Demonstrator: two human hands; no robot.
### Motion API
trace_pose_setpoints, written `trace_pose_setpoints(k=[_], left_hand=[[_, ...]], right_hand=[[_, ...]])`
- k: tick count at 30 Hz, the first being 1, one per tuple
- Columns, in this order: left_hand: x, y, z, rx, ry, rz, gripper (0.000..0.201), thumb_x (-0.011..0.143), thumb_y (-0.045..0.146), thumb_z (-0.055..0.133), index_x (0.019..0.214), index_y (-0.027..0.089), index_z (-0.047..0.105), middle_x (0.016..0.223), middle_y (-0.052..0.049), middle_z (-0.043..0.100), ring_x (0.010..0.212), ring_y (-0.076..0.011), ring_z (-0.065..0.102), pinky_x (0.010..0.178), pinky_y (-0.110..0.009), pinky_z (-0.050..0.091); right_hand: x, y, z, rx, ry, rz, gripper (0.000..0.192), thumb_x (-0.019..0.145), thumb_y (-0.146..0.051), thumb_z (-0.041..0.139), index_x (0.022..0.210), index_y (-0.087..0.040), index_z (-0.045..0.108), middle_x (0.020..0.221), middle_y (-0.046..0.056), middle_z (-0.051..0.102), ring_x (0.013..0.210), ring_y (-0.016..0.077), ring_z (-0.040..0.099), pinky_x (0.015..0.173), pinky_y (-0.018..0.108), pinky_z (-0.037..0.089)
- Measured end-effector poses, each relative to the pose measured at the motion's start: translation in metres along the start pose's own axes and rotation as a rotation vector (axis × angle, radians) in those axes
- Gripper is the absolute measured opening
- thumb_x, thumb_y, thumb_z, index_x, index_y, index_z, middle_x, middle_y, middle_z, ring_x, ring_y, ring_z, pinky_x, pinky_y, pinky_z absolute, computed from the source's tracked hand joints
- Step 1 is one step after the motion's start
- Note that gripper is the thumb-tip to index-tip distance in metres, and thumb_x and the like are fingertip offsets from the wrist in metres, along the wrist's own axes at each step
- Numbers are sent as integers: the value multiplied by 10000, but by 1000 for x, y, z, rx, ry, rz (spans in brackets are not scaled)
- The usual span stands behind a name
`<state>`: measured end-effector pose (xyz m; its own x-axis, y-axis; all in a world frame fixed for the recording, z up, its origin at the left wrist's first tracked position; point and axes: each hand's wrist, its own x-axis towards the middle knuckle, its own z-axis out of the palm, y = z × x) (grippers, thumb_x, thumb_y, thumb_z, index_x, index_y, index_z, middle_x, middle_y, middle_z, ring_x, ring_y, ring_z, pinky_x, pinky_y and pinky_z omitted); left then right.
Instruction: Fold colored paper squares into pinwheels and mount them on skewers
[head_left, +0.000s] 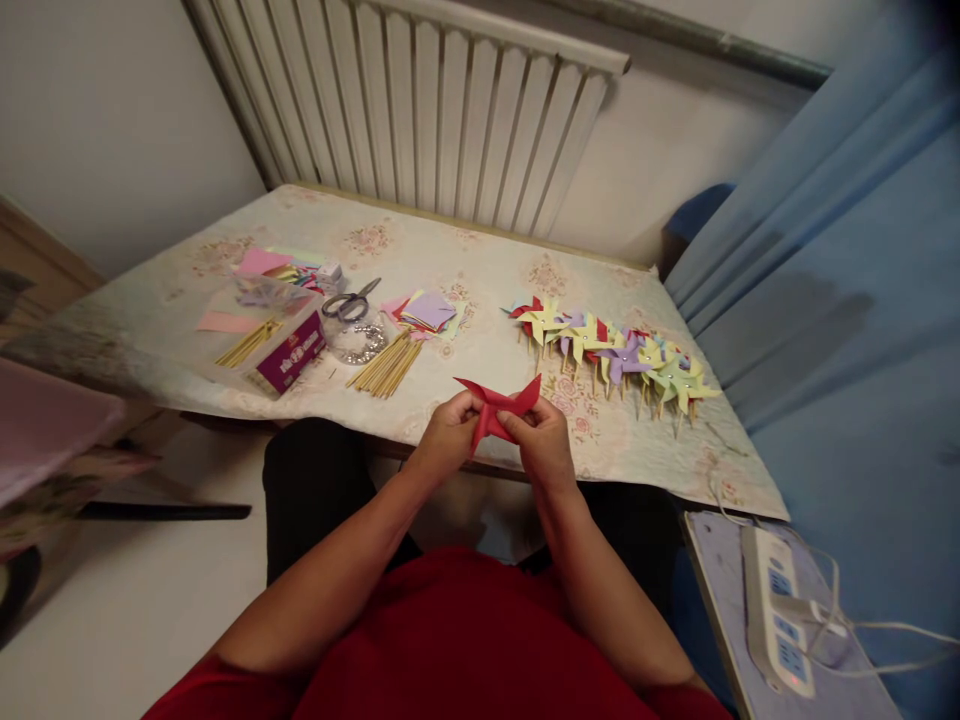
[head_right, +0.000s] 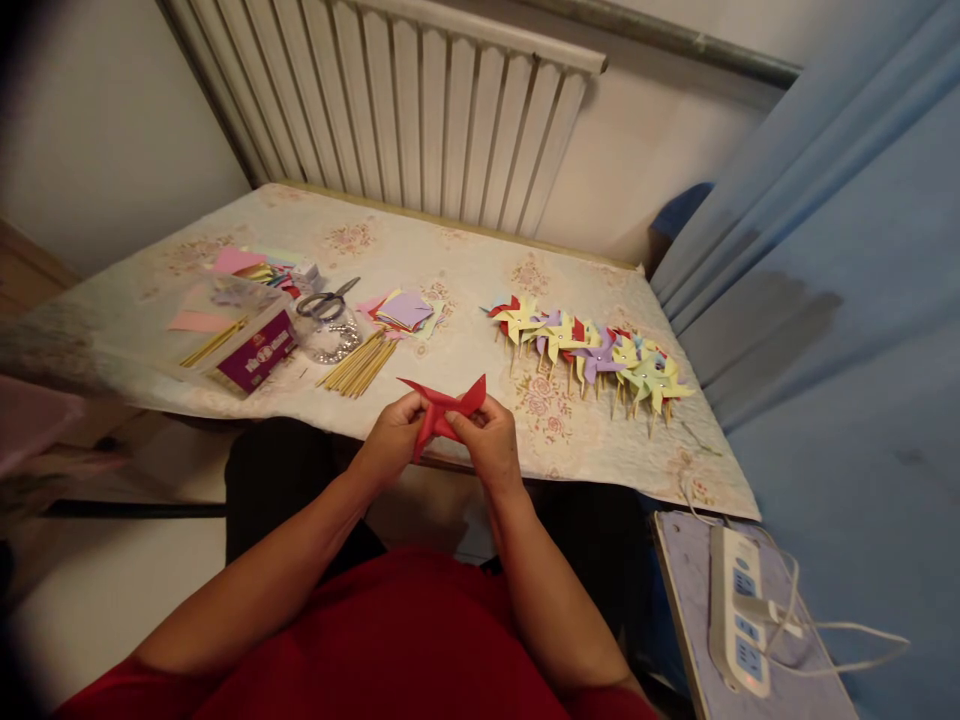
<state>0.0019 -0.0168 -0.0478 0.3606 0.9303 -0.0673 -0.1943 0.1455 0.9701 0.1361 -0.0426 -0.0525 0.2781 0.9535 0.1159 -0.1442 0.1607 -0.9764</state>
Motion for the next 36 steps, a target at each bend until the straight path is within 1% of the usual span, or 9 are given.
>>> trace_pose_setpoints(k=[4, 7, 12, 16, 18, 23, 31, 36], left_hand=[[-2, 2, 1, 0, 17, -11, 115, 730, 261, 638, 725, 170, 569, 558, 57, 510, 456, -58, 358, 448, -191, 244], [-1, 3, 1, -7, -11, -55, 95, 733, 254, 619, 747, 176, 567, 554, 60, 513, 436, -54, 352, 435, -187, 233], [1, -5, -3, -13, -94, -101, 156, 708, 287, 647, 753, 162, 564, 621, 30, 579, 508, -71, 478, 516, -198, 368], [-2, -17, -9, 37, -126, -216, 183, 705, 300, 653, 750, 158, 546, 640, 26, 593, 507, -79, 519, 530, -210, 397], [-3, -21, -13, 55, -138, -244, 178, 705, 293, 650, 753, 158, 544, 645, 24, 597, 514, -84, 535, 540, -214, 406], [-4, -29, -15, 53, -145, -249, 173, 700, 280, 655, 738, 160, 537, 614, 28, 589, 499, -81, 523, 532, -209, 396], [-6, -36, -12, 36, -156, -281, 216, 703, 310, 676, 729, 164, 519, 609, 27, 579, 498, -87, 531, 501, -210, 410], [-8, -40, -14, 115, -202, -333, 207, 722, 324, 658, 741, 166, 526, 626, 27, 582, 507, -97, 559, 497, -218, 427]], right_hand=[[1, 1, 2, 26, 1, 17, 198, 621, -255, 768, 794, -207, 685, 773, -3, 717, 729, 179, 656, 709, 316, 539], [4, 3, 1, 71, 5, 57, 220, 609, -257, 769, 807, -202, 688, 793, 3, 725, 730, 178, 658, 713, 318, 538], [10, 6, -7, 200, 54, 124, 236, 591, -234, 775, 804, -178, 691, 756, 4, 719, 646, 141, 632, 657, 282, 515], [15, 9, -18, 237, 106, 171, 259, 557, -236, 806, 779, -167, 693, 718, 2, 707, 593, 120, 608, 613, 264, 507], [16, 10, -22, 245, 114, 201, 271, 550, -235, 810, 786, -160, 699, 732, 10, 714, 596, 119, 614, 616, 261, 509], [16, 14, -24, 268, 88, 231, 271, 542, -226, 807, 782, -155, 703, 727, 13, 717, 589, 119, 617, 601, 252, 509], [17, 19, -28, 298, 104, 246, 264, 529, -201, 807, 768, -151, 706, 732, 15, 724, 606, 121, 630, 604, 242, 529], [19, 22, -32, 307, 117, 268, 256, 524, -205, 816, 744, -152, 696, 696, 9, 710, 573, 117, 616, 578, 247, 538]])
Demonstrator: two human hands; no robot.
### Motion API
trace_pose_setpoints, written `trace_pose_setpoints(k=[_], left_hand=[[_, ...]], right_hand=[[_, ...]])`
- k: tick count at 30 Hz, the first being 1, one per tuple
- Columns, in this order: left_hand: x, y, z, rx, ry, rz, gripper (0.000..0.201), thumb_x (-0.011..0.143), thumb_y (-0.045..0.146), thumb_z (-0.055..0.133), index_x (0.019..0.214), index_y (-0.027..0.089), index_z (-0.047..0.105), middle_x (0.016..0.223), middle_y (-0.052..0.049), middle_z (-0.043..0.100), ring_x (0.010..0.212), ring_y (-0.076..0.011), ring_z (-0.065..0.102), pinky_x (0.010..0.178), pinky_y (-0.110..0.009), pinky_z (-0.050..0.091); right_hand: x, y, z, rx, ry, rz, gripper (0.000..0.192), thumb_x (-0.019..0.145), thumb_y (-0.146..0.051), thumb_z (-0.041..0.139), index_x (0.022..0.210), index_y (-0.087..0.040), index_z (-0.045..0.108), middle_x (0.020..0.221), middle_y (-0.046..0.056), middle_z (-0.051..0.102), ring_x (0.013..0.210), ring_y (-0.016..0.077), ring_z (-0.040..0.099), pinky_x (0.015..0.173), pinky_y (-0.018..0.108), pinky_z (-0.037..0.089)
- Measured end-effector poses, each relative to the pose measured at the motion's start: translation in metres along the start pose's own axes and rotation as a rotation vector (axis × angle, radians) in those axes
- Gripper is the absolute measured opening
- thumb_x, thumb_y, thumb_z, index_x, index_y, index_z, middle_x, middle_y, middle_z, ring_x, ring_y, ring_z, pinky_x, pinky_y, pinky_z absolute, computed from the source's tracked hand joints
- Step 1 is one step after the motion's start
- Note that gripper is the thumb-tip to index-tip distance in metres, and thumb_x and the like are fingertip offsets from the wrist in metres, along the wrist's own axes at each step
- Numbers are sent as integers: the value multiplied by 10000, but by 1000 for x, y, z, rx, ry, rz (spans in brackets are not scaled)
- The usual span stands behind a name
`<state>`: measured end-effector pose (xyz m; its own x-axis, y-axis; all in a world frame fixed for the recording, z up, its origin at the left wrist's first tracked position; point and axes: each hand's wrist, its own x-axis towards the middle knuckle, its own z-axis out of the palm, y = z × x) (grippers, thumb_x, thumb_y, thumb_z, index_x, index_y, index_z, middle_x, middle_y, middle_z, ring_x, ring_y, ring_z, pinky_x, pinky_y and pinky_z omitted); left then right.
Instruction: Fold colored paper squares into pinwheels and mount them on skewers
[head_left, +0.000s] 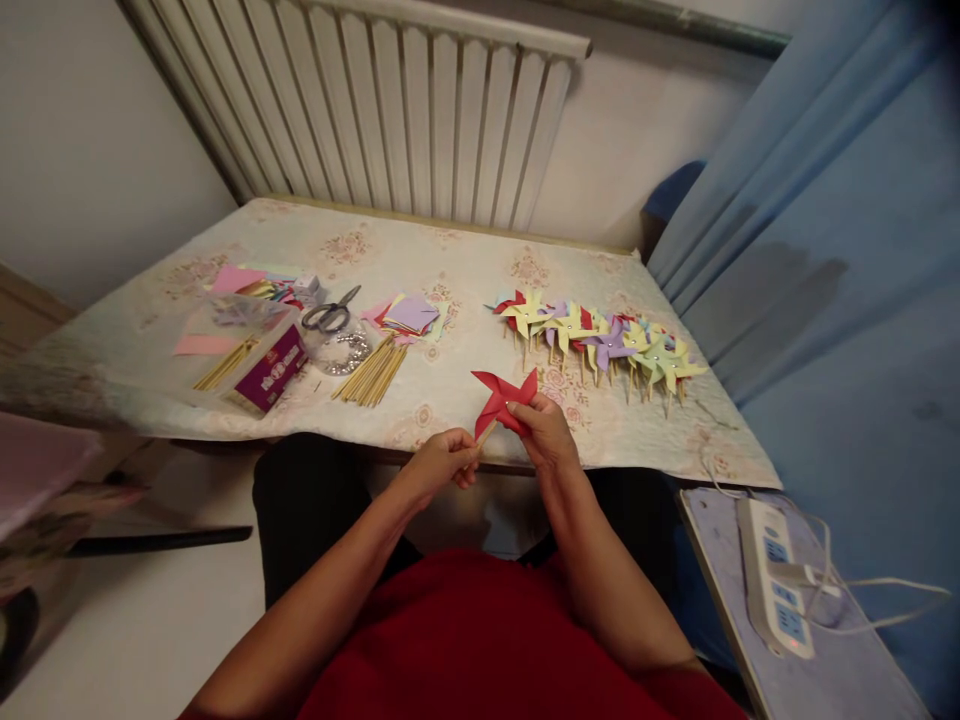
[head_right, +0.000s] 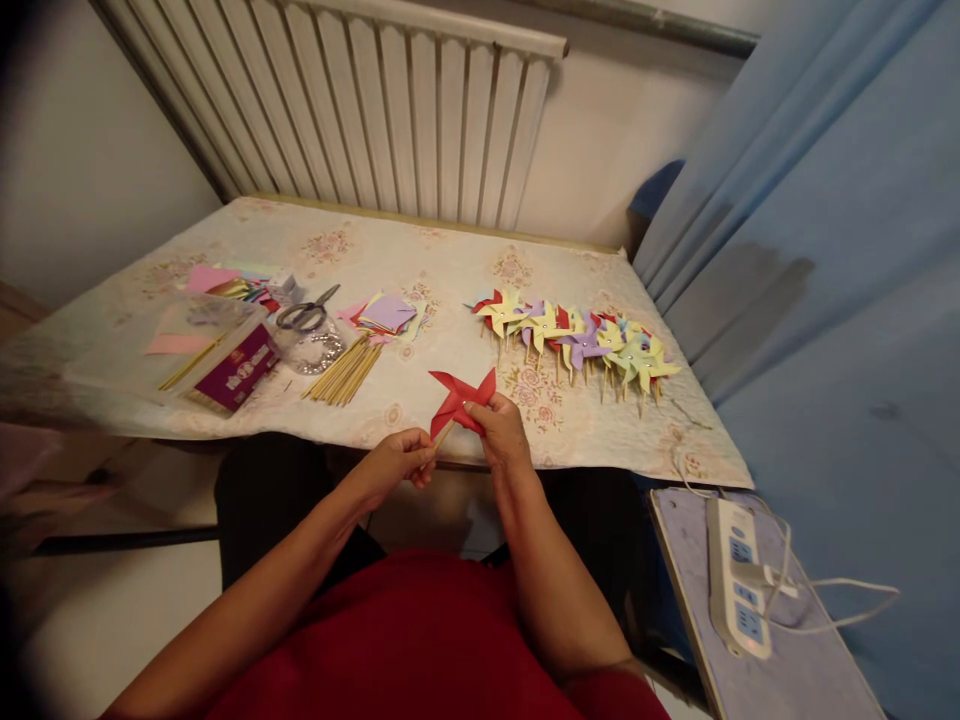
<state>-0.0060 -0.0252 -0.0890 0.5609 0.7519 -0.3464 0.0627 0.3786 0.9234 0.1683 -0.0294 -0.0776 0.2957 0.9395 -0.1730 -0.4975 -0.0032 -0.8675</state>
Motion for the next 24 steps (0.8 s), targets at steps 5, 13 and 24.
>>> trace_pose_setpoints(k=[5, 13, 24], left_hand=[[0, 1, 0, 39, 2, -8, 217, 721, 336, 658, 726, 162, 529, 624, 27, 580, 485, -86, 547, 460, -196, 372], [7, -7, -3, -114, 112, 61, 258, 711, 358, 694, 720, 158, 532, 611, 22, 587, 487, -73, 528, 470, -192, 367], [9, -11, 4, -301, 199, 23, 274, 620, 262, 758, 717, 141, 531, 612, 1, 616, 557, -100, 600, 543, -210, 468]], right_hand=[[-1, -1, 0, 15, -27, 31, 341, 527, -227, 851, 824, -142, 707, 752, 22, 721, 607, 112, 629, 609, 234, 538], [1, -3, -16, 104, 47, 32, 463, 624, -528, 813, 908, -182, 695, 735, 21, 696, 635, 126, 634, 576, 233, 520], [-24, 48, -3, -230, -78, 167, 251, 659, -394, 762, 753, -168, 707, 604, -16, 626, 531, 98, 540, 549, 239, 437]])
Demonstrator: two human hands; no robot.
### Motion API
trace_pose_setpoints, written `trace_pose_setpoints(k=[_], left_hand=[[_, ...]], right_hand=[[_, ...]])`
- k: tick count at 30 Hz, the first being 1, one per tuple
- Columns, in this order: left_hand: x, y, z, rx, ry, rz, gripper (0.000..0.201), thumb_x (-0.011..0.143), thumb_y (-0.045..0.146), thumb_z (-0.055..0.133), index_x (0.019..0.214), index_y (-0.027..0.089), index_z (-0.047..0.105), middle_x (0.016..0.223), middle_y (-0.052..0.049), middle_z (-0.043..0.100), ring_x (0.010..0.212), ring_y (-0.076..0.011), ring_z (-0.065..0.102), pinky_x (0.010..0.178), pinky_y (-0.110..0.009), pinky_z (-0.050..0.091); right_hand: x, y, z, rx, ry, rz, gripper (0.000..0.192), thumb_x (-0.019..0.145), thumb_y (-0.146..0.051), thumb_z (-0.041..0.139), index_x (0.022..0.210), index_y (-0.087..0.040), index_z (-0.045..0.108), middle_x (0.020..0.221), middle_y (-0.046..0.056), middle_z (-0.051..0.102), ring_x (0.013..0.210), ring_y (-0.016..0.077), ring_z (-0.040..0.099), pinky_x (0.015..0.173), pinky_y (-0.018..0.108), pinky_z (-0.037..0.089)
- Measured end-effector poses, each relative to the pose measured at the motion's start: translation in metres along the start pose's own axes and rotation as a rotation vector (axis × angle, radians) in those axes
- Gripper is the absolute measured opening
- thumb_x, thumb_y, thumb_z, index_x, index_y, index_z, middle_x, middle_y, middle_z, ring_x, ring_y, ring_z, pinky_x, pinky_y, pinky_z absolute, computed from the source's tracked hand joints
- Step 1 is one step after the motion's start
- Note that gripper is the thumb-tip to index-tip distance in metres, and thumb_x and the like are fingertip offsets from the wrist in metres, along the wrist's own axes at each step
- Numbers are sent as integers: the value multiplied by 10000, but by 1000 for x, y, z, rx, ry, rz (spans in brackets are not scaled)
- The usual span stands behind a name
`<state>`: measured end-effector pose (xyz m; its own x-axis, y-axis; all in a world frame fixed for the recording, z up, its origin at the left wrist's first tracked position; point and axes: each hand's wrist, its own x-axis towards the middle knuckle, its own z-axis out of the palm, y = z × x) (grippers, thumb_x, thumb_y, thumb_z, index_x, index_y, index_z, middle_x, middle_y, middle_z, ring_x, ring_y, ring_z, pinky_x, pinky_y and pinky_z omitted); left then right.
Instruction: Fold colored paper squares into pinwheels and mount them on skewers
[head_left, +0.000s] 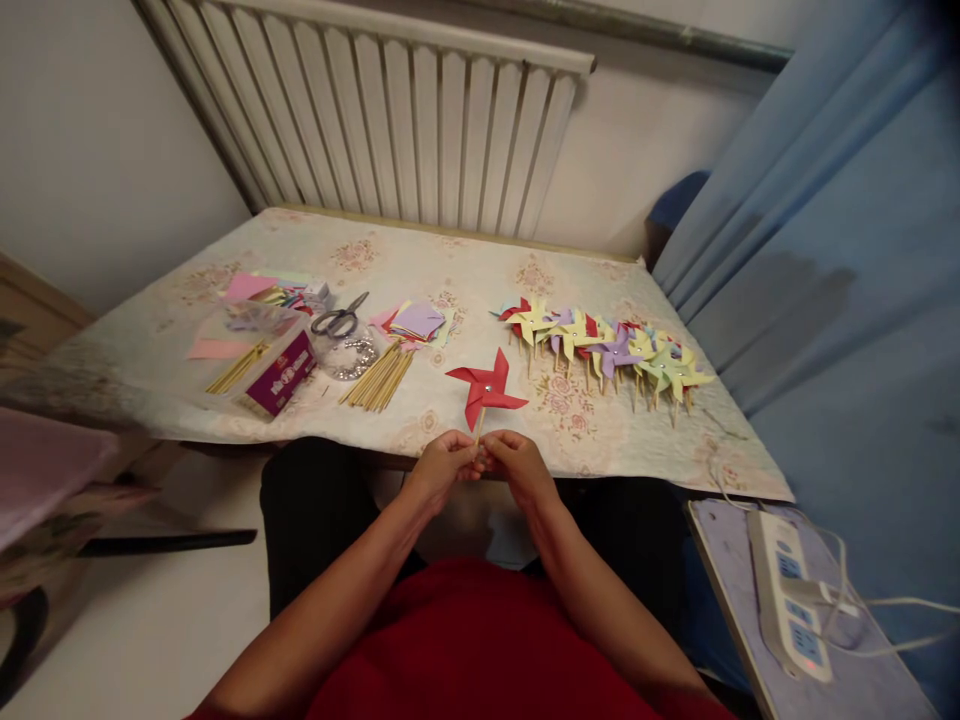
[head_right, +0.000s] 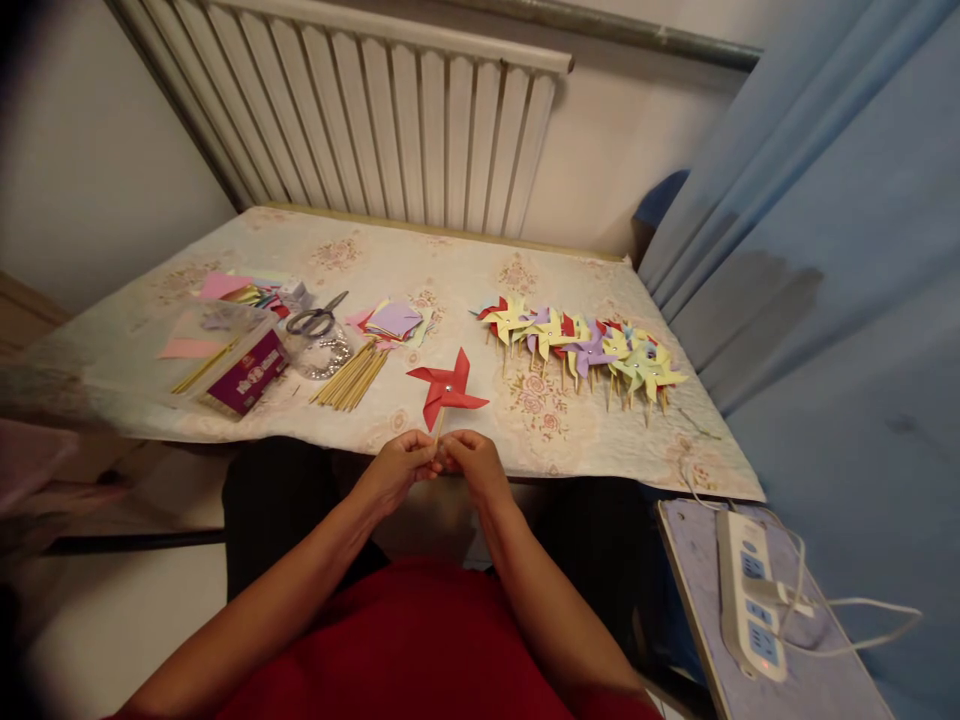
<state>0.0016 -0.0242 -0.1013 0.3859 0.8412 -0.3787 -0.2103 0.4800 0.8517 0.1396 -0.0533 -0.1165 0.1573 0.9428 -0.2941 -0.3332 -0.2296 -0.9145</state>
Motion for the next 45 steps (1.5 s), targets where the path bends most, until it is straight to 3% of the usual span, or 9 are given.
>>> trace_pose_setpoints(k=[11, 16, 21, 27, 45], left_hand=[[-1, 1, 1, 108, -13, -24, 280, 618, 288, 739, 707, 155, 509, 596, -3, 619, 549, -118, 604, 567, -241, 467], [-2, 11, -3, 195, 50, 80, 260, 629, 304, 726, 739, 143, 554, 579, 33, 572, 515, -75, 508, 534, -209, 393], [-2, 24, -1, 186, 97, 129, 281, 651, 348, 715, 779, 149, 563, 545, 47, 543, 490, -80, 477, 513, -213, 367], [4, 22, 0, 201, 114, 165, 263, 704, 372, 689, 706, 168, 523, 498, 51, 507, 442, -73, 449, 485, -208, 336], [4, 24, 7, 145, 105, 92, 238, 721, 233, 631, 617, 195, 421, 453, 62, 454, 382, -63, 406, 440, -204, 330]], right_hand=[[-3, -5, 9, -13, -2, 41, 225, 638, -370, 743, 703, -179, 643, 530, -55, 542, 481, 91, 476, 527, 247, 405], [-1, -5, 7, -67, 31, 23, 214, 647, -367, 728, 671, -176, 635, 530, -45, 560, 468, 79, 454, 491, 221, 349], [-3, -4, 8, -63, -47, 40, 219, 669, -377, 715, 681, -176, 631, 547, -22, 602, 449, 80, 473, 461, 214, 337], [-6, -3, 10, -61, -85, 38, 238, 679, -388, 719, 695, -177, 611, 574, -11, 631, 430, 78, 483, 425, 204, 332], [-6, 0, 12, -7, -130, 42, 188, 626, -301, 729, 739, -177, 642, 628, -16, 656, 444, 72, 484, 456, 214, 337]])
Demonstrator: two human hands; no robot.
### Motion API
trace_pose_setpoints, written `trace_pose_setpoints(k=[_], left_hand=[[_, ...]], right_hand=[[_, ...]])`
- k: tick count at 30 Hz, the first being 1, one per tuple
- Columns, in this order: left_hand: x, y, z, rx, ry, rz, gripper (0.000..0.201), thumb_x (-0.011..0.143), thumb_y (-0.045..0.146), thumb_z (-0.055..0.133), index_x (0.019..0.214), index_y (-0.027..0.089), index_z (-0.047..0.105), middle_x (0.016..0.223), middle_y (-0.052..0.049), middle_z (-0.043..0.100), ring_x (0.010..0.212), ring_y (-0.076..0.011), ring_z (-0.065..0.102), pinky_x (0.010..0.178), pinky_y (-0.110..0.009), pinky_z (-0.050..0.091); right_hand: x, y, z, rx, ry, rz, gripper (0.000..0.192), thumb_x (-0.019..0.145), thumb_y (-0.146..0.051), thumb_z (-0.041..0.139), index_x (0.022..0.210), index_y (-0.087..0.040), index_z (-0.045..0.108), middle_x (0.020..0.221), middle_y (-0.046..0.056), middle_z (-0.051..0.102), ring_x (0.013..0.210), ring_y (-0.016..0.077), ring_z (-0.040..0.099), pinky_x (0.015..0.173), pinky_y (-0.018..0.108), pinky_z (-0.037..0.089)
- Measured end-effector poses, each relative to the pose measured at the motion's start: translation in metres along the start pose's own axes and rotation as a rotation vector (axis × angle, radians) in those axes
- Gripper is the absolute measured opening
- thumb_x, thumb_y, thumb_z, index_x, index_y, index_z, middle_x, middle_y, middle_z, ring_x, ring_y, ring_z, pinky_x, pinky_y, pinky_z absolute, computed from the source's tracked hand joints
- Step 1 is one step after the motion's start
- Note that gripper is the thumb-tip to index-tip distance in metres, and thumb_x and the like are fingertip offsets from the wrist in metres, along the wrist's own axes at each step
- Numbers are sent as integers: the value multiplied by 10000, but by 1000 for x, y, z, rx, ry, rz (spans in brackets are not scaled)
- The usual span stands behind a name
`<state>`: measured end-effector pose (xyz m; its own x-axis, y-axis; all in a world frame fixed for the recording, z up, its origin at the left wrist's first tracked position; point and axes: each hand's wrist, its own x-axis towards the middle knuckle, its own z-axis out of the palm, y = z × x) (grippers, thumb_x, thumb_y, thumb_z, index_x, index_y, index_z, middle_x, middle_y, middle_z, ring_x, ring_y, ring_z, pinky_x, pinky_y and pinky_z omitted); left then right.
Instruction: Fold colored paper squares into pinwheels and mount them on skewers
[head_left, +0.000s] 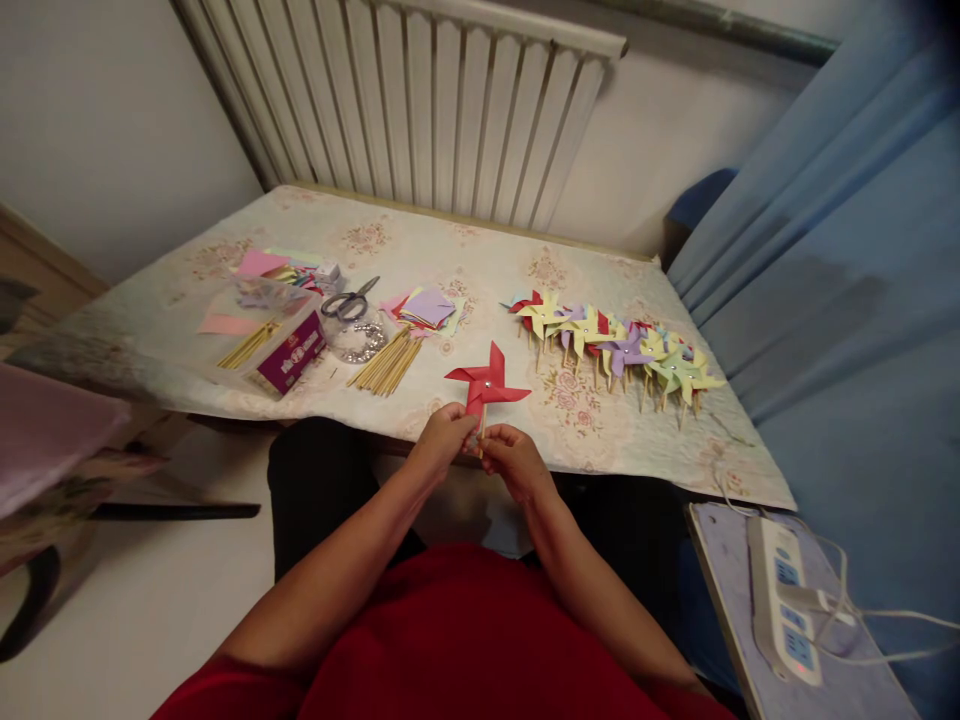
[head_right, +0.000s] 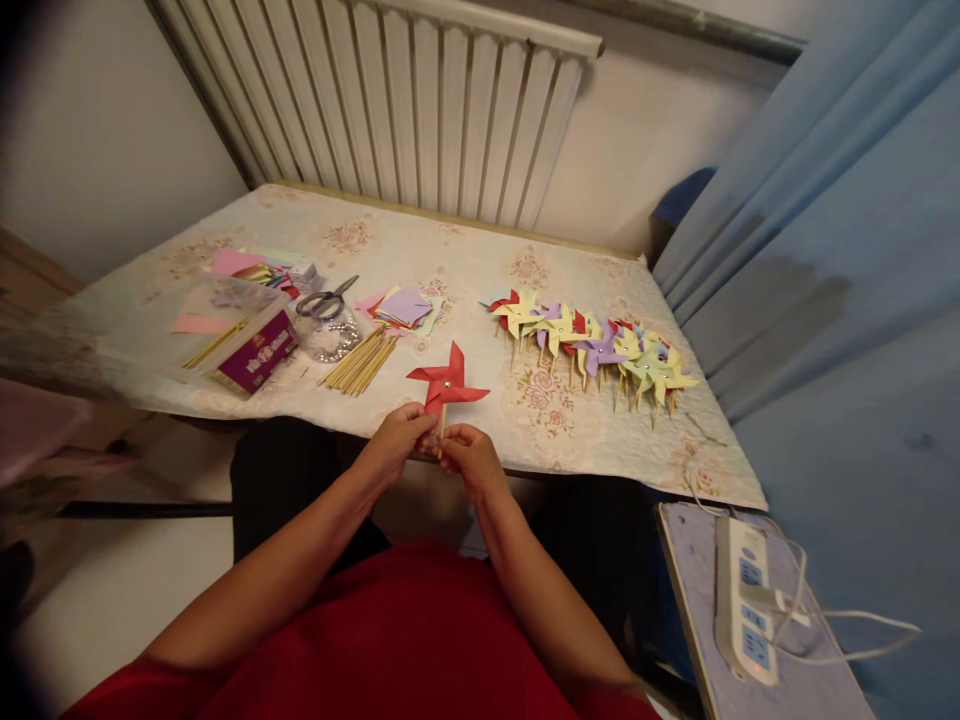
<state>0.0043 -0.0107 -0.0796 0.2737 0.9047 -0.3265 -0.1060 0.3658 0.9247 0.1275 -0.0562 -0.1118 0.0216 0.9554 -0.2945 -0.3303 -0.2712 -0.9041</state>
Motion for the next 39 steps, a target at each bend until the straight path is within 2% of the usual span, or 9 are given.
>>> trace_pose_setpoints(k=[6, 11, 19, 29, 39], left_hand=[[-2, 1, 1, -18, -28, -1, 266, 710, 286, 660, 615, 187, 432, 463, 57, 465, 385, -58, 402, 441, -206, 317], [-2, 3, -4, -46, -68, -13, 231, 702, 262, 640, 610, 185, 444, 452, 61, 446, 387, -56, 380, 467, -215, 351], [-4, 4, -5, -41, -115, -18, 187, 705, 235, 611, 608, 180, 461, 455, 51, 447, 394, -62, 387, 462, -218, 316], [-4, 2, -1, 14, -71, -8, 165, 715, 216, 611, 621, 172, 483, 477, 44, 477, 404, -57, 399, 433, -200, 285], [-3, -1, 1, 49, -33, 24, 241, 720, 285, 660, 634, 178, 462, 555, 32, 540, 446, -67, 471, 471, -202, 396]], right_hand=[[-1, 0, 1, 2, 1, -9, 195, 627, -300, 733, 746, -175, 643, 626, -18, 652, 452, 75, 487, 459, 215, 327], [-2, -1, 0, -6, 12, -7, 193, 621, -297, 731, 739, -176, 639, 634, -13, 657, 460, 74, 480, 467, 215, 331], [-3, -3, 3, -5, 13, -4, 191, 612, -300, 729, 730, -183, 635, 624, -15, 649, 467, 79, 472, 468, 217, 330], [-4, -3, 5, 14, 8, -7, 175, 614, -291, 738, 715, -176, 653, 635, -10, 642, 483, 78, 478, 465, 212, 331], [-5, -3, 6, 19, 15, -4, 218, 606, -330, 758, 718, -180, 647, 640, -6, 655, 469, 76, 468, 454, 212, 314]])
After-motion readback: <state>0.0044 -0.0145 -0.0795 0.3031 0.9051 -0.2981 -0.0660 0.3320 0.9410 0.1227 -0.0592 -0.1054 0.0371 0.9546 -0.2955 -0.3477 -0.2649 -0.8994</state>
